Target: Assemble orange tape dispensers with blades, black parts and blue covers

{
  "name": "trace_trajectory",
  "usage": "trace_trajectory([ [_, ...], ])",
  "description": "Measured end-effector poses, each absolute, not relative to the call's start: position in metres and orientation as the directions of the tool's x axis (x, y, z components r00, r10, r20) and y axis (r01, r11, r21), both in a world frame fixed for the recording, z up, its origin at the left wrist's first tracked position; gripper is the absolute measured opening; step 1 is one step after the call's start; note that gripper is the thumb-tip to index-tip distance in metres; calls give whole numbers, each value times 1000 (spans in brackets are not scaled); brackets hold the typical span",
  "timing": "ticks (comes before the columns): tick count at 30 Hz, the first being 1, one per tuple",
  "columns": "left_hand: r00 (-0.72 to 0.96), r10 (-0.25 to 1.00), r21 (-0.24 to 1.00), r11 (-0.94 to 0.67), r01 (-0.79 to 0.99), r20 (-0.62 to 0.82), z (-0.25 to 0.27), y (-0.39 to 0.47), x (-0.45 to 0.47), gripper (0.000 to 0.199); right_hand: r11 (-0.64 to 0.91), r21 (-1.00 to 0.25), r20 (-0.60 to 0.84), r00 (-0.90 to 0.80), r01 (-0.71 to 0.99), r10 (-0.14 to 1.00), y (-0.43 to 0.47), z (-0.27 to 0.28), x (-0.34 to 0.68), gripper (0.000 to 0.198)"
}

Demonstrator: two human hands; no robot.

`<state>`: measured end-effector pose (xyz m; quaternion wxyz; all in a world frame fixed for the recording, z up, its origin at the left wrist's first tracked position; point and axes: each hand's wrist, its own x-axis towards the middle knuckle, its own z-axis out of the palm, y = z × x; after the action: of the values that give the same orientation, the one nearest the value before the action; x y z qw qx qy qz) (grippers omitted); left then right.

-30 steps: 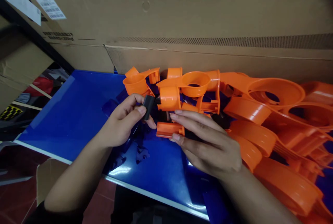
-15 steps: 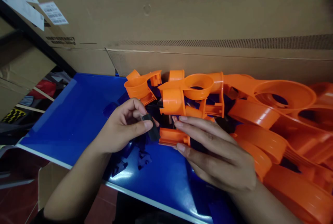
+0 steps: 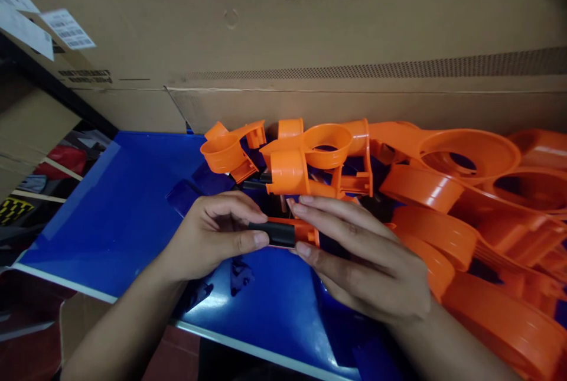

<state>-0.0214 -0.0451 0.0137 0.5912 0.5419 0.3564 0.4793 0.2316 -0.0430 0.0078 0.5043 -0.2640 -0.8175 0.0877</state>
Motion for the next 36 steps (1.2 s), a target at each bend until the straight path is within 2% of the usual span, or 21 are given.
trace_trajectory([
  [11, 300, 952, 986, 107, -132, -63, 12, -47, -13, 17, 853, -441, 769, -372, 281, 520, -41, -1, 228, 25],
  [20, 326, 943, 993, 98, -66, -71, 14, -47, -16, 14, 843, -459, 764, -360, 282, 536, -40, -3, 224, 20],
  [31, 268, 962, 999, 45, 26, -50, 16, -47, -14, 12, 817, -510, 735, -355, 271, 577, -42, -4, 222, 39],
  [33, 274, 961, 999, 33, 35, -41, 17, -47, -15, 11, 804, -524, 723, -353, 281, 594, -42, -4, 223, 45],
  [36, 323, 945, 998, 43, 51, -57, 19, -45, -20, 12, 794, -539, 707, -361, 281, 608, -43, -3, 223, 44],
])
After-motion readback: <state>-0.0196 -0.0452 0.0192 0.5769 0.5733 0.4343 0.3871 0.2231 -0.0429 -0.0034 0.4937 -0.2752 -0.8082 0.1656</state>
